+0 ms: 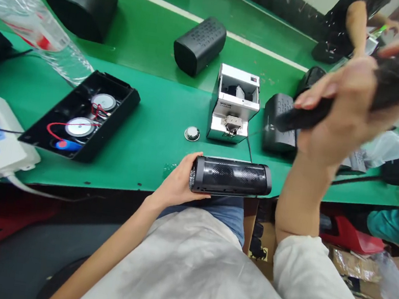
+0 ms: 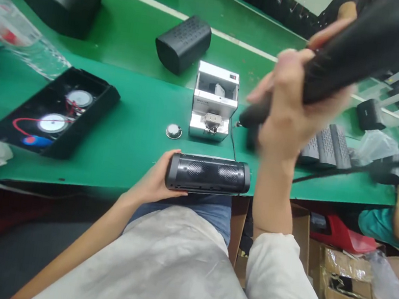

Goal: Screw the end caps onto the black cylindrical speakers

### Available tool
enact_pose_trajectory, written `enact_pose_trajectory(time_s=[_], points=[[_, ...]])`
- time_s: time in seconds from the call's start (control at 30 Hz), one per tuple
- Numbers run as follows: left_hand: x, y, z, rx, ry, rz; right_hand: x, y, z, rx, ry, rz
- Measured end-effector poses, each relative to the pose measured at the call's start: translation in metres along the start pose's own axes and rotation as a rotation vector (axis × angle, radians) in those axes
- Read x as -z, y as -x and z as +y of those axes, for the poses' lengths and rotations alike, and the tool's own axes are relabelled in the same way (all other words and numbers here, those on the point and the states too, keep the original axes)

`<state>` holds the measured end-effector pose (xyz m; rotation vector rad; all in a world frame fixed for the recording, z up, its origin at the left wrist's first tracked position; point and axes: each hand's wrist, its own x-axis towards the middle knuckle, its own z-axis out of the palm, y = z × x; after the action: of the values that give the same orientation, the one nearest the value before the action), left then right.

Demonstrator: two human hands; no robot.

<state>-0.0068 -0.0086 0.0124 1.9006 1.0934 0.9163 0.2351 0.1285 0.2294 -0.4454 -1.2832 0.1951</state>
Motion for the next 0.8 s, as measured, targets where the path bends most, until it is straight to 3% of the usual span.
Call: enact_pose_trajectory(time_s=[0.17, 0.3, 0.4, 0.53, 0.67, 0.8], points=[[0.0, 0.001, 0.001, -0.005, -0.008, -0.004, -0.034, 0.012, 0.039, -0.112, 0.053, -0.004], [0.0, 0.001, 0.002, 0.002, -0.005, -0.01, -0.035, 0.013, 0.04, -0.276, 0.179, -0.106], [0.001, 0.0, 0.001, 0.003, -0.007, -0.012, -0.034, 0.011, 0.039, -0.283, 0.239, -0.119], [0.001, 0.0, 0.002, 0.016, -0.009, -0.017, -0.036, 0.011, 0.046, -0.302, 0.151, -0.082], [0.001, 0.0, 0.001, 0.021, -0.01, -0.025, -0.028, 0.012, 0.049, -0.32, 0.087, -0.066], [-0.001, 0.001, -0.005, 0.013, -0.008, -0.034, 0.003, 0.002, 0.025, -0.299, 0.157, -0.064]])
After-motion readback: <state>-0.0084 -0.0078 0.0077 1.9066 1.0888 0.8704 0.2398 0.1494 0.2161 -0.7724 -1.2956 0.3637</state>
